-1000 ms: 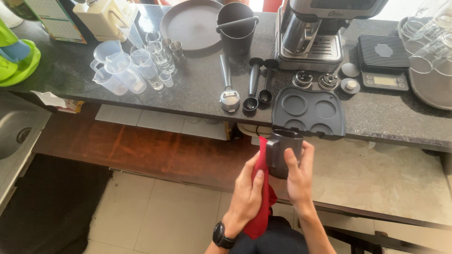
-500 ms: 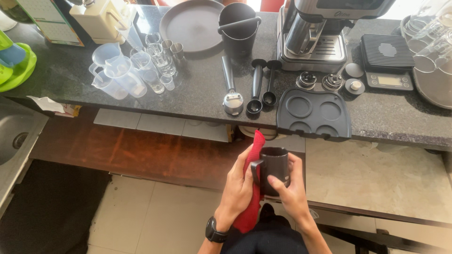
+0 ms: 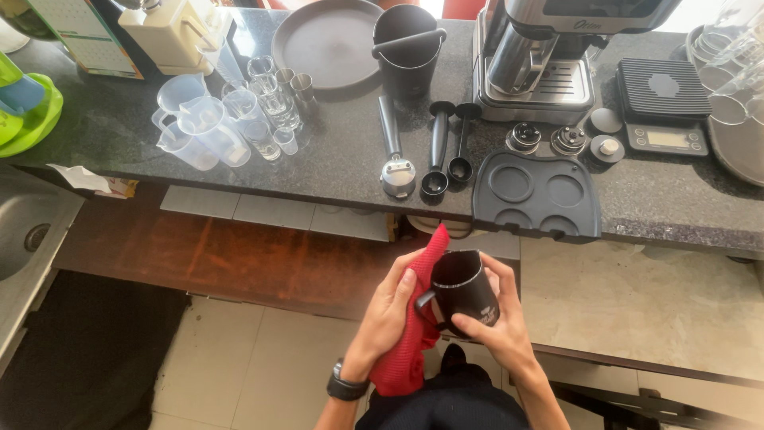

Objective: The person wipes a silver metal milk pitcher with a red cloth, rotating it to clean the exterior and handle. They then pick up a black ceramic mug and wipe its exterior surface with the same red cloth, rotating the mug to cover all sides.

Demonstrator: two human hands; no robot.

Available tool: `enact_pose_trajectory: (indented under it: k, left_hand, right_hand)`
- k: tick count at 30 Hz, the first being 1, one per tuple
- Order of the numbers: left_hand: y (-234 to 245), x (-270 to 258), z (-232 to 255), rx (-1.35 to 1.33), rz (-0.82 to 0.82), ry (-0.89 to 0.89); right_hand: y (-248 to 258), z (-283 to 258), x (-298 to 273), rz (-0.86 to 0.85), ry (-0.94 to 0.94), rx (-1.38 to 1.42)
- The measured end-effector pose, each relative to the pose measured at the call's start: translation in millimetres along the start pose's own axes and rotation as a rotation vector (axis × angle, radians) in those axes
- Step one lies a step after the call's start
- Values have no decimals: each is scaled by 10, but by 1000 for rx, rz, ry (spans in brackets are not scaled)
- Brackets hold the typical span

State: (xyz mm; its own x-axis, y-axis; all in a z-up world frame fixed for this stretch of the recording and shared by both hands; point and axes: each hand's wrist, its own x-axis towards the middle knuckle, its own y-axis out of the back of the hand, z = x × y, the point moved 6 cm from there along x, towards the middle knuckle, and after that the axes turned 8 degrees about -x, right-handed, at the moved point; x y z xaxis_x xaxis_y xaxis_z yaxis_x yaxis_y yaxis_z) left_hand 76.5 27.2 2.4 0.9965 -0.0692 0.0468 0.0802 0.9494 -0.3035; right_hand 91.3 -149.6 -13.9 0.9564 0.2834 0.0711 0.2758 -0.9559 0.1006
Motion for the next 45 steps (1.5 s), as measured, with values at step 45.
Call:
enact_pose_trajectory:
  k: [45]
  left_hand:
    - [-2, -14, 178, 1127, -407, -393]
  right_hand:
    - [347, 490, 181, -502, -263, 182]
